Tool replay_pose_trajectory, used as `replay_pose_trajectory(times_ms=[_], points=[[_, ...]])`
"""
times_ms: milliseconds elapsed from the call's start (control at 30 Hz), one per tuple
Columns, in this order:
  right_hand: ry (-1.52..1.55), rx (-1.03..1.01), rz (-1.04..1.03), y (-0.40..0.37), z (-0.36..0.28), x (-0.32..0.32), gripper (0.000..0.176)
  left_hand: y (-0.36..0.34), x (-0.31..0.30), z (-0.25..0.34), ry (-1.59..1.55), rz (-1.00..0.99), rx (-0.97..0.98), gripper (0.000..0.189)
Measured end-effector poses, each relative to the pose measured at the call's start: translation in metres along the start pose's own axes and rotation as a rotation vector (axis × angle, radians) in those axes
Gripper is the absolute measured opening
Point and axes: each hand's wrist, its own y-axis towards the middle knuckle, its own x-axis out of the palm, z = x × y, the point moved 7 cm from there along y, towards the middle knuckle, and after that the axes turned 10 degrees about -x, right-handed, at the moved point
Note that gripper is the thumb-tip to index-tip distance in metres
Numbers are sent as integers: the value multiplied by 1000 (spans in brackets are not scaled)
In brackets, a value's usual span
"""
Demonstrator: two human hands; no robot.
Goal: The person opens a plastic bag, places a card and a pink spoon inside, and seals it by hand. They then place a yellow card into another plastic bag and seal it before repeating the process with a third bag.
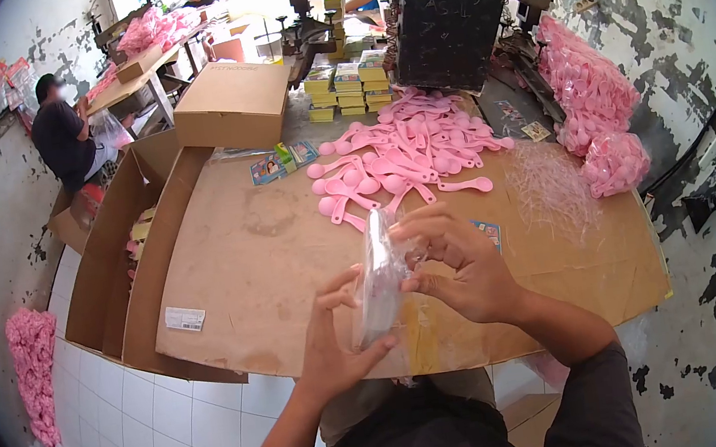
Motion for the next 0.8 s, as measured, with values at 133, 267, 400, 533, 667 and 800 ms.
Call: replay_pose_trajectory(times_ms=[133,267,400,533,667,800], points=[[-272,-203,-159,3,-22,8,31,27,-11,35,-89,106,107,89],[-243,-216,-129,-2,-25,14,27,40,-3,59,-160,54,47,99],[-329,-207,-39,-6,-25,12,18,46,2,56,-146,71,18,86],[-142,272,62,-18,10,9,11,44,1,49,-212,63,74,73],[298,344,123,-17,43,17,16,48,-3,45,-257,19,92,73],[542,423,92,-16,55,22,16,51,-9,36,-383,-22,47,74]])
